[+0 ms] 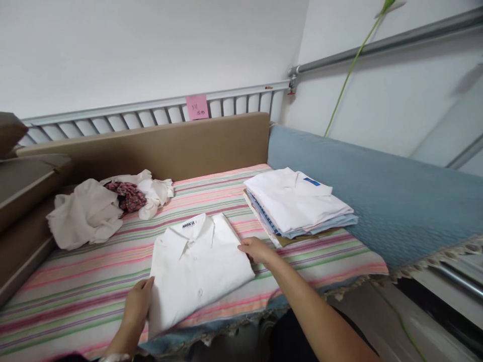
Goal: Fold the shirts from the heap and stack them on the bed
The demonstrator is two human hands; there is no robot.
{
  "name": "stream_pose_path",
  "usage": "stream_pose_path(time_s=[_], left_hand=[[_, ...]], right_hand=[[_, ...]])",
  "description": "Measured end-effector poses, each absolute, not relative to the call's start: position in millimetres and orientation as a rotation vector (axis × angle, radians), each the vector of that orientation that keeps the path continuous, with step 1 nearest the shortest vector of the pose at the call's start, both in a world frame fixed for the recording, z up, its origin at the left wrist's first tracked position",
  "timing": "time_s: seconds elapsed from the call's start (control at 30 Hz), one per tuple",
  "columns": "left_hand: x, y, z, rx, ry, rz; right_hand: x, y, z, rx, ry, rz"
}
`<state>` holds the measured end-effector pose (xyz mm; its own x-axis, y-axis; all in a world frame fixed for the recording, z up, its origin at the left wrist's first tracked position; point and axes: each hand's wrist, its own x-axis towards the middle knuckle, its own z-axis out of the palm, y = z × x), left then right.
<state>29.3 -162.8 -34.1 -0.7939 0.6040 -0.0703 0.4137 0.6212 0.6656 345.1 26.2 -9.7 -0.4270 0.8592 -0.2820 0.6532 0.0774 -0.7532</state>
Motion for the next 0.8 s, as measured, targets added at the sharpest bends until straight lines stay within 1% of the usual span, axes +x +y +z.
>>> stream_pose_path(time_s=[0.13,0.37,0.57,0.7,0.8], left_hand=[[27.9,-162.6,-35.6,0.878,2.533,0.871],[18.5,-180.5,-36.3,0.637,2.332,1.058],[18.8,-178.4,-39.6,0.585,2.207,1.025],[22.5,-179.9,-39.0,0.545,2.168,1.171],[26.3,-182.3,-37.1,0.401,1.958,1.254]], right_hand=[[346.5,27.8,-11.2,-1.613,-2.162,1.213],[358.9,38.1,-4.5,-1.731,-2.095,0.985],[347.9,40.5,-14.8,-1.706,-2.103,1.170],[344.2,43.4,-17.3,-1.672,-2.111,1.251],[342.9,42.7,-16.1,-1.620,-2.107,1.334]])
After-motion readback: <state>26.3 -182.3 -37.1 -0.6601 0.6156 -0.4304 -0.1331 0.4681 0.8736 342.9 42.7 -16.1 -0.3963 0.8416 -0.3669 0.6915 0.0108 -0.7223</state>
